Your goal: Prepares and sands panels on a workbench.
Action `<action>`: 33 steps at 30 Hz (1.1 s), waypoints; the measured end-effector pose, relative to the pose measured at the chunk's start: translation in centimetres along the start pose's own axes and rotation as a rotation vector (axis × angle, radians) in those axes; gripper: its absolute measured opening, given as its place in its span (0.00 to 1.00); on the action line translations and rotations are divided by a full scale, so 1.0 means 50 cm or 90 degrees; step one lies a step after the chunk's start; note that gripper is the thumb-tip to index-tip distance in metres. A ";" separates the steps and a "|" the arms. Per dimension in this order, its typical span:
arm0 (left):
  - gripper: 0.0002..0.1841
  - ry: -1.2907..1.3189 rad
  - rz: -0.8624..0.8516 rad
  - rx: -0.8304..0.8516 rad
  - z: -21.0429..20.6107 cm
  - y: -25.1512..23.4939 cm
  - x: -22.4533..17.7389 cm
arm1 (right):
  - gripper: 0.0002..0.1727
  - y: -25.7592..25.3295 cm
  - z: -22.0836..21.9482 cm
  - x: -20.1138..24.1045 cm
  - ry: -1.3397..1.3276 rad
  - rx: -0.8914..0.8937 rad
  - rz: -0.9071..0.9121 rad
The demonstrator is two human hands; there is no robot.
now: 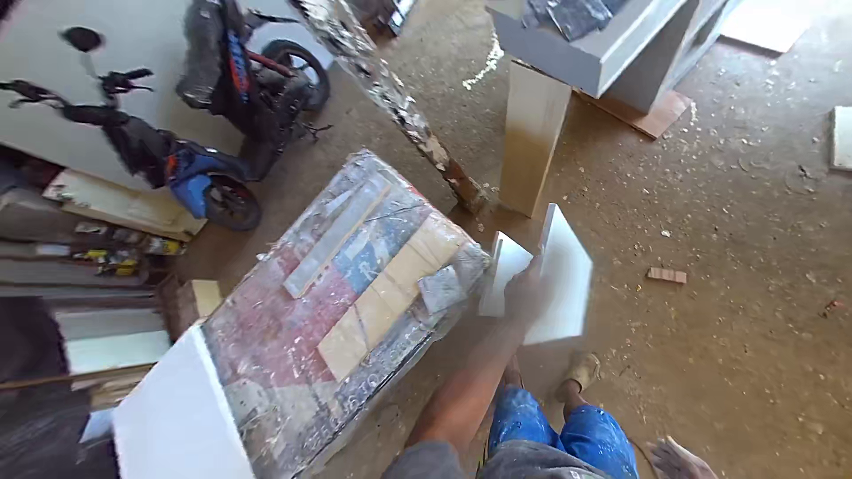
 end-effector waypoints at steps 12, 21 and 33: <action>0.44 0.719 -0.233 -0.296 0.291 0.464 0.191 | 0.22 0.129 -0.379 0.416 -0.517 0.002 0.452; 0.51 0.845 -0.180 -0.465 0.450 0.588 0.519 | 0.26 0.253 -0.697 0.554 -0.102 -0.249 0.683; 0.25 0.457 0.212 -0.414 0.462 0.628 0.861 | 0.25 0.065 -1.048 0.691 0.226 0.011 0.805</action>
Point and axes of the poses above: each hand's wrist, its own y-axis away from the middle knuckle, its own z-axis out of the back of the hand, x = y × z, the point moved 3 cm from there along -y, towards the middle knuckle, and after that the axes turned 7 degrees about y, right-handed, at the moved point
